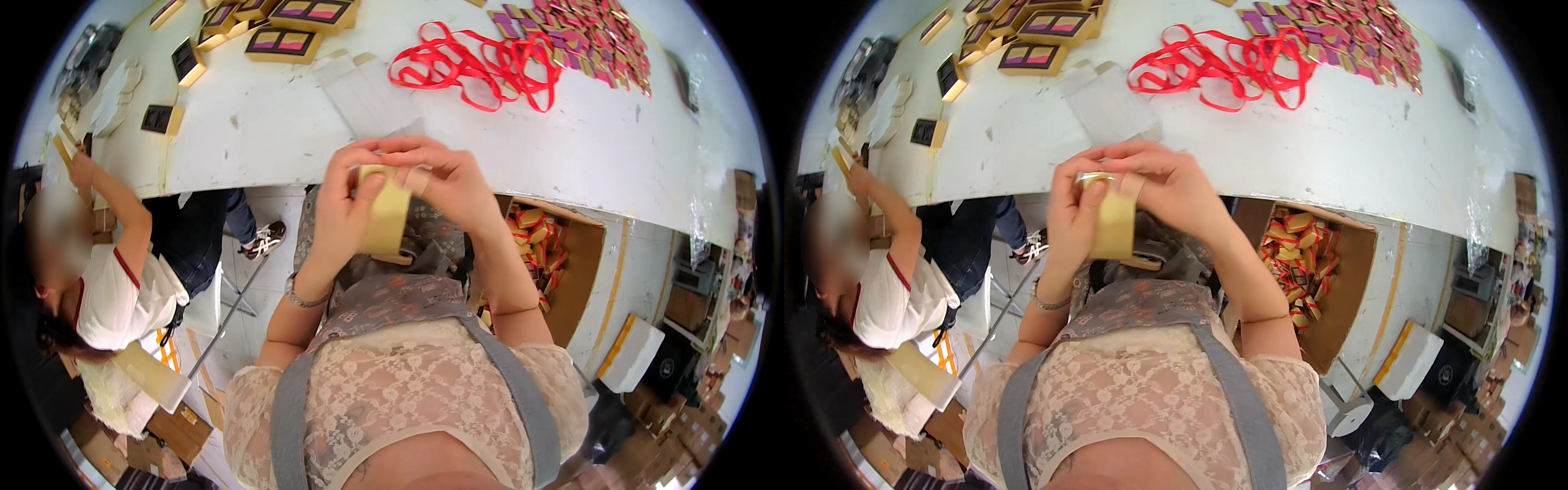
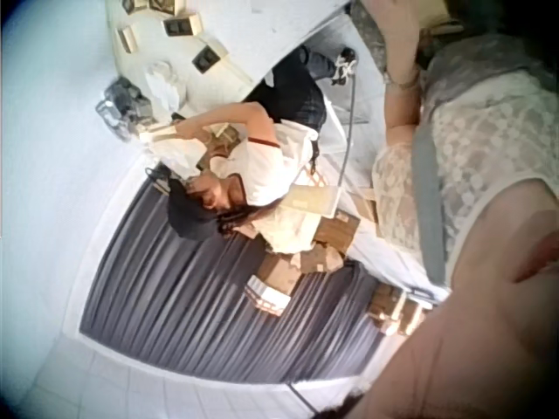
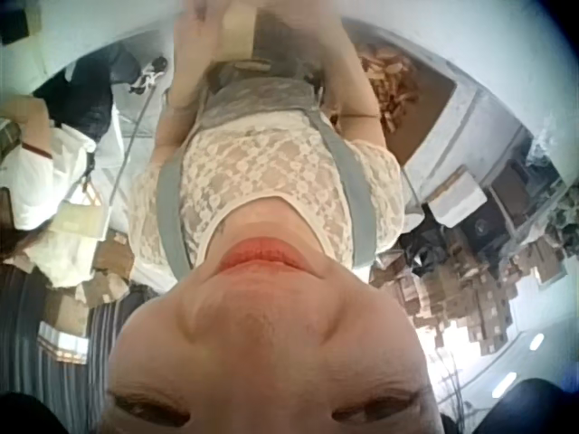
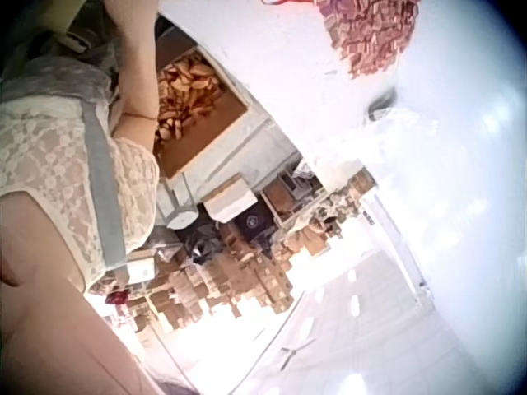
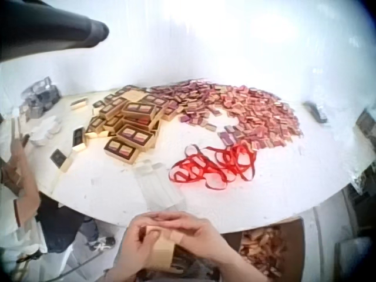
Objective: The person assembles small rectangular boxes by placing colorful inserts into black frames, then closes them with gold lids. The person ties red ribbons around the finished boxes and places them into clear plastic sleeves.
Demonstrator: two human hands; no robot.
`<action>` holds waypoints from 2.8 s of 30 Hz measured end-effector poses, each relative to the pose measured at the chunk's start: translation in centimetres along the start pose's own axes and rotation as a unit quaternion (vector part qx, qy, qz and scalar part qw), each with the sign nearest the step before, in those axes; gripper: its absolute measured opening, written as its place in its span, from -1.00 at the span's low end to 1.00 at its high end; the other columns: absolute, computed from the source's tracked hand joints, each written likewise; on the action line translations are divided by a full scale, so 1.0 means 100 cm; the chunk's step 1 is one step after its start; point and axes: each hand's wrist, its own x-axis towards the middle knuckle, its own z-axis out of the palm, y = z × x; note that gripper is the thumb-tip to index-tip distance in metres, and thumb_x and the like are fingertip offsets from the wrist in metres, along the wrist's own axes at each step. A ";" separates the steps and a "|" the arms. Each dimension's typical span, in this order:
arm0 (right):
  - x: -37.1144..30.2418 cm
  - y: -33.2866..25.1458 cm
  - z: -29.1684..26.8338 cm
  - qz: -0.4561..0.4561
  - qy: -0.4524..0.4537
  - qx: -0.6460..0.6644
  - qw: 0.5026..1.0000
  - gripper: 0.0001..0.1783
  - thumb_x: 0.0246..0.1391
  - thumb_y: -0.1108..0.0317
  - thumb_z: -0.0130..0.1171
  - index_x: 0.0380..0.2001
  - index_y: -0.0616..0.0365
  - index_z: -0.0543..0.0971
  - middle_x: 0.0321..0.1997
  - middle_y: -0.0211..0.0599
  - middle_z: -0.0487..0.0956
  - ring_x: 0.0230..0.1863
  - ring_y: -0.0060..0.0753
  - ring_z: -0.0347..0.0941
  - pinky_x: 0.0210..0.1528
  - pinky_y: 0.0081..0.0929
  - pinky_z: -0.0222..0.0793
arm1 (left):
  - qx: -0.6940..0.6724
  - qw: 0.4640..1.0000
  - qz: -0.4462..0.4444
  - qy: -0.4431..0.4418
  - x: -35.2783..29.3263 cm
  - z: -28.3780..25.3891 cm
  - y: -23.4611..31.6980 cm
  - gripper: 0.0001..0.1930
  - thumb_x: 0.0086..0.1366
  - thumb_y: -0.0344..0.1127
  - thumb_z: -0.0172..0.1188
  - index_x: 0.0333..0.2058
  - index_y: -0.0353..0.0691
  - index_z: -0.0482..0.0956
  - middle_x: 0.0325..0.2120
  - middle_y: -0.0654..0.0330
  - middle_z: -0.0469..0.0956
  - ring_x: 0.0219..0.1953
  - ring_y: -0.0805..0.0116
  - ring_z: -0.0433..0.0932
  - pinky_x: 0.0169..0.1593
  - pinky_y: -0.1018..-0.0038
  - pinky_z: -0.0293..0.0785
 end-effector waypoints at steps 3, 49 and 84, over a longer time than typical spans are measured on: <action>-0.018 0.002 -0.001 -0.092 0.014 -0.095 0.991 -0.75 0.03 0.60 0.21 -0.19 0.20 0.65 0.01 -0.20 0.56 0.05 -0.30 0.48 0.04 -0.42 0.45 | 0.181 0.978 0.090 -0.046 -0.001 -0.008 -0.001 -0.76 0.33 -0.33 0.14 -0.09 -0.24 0.38 0.09 0.07 0.36 -0.08 0.35 0.47 -0.02 0.42 0.43; 0.038 -0.034 -0.022 -0.285 -0.220 -0.406 0.840 -0.88 0.01 0.34 0.30 -0.44 0.11 0.58 -0.23 -0.36 0.58 -0.08 -0.32 0.49 0.15 -0.16 0.23 | -0.157 0.973 -0.098 0.136 0.083 -0.027 0.051 -0.60 0.35 0.00 0.13 -0.07 -0.23 0.44 -0.29 0.28 0.52 -0.28 0.56 0.50 -0.22 0.58 0.48; 0.036 0.034 -0.001 0.017 -0.173 0.103 0.979 -0.71 -0.01 0.58 0.27 -0.17 0.21 0.53 -0.18 -0.32 0.62 -0.14 -0.54 0.54 -0.03 -0.52 0.46 | -0.198 0.979 0.014 0.051 0.074 -0.035 0.073 -0.50 0.08 -0.48 0.34 0.01 -0.25 0.37 -0.27 0.18 0.52 -0.27 0.41 0.58 -0.22 0.47 0.62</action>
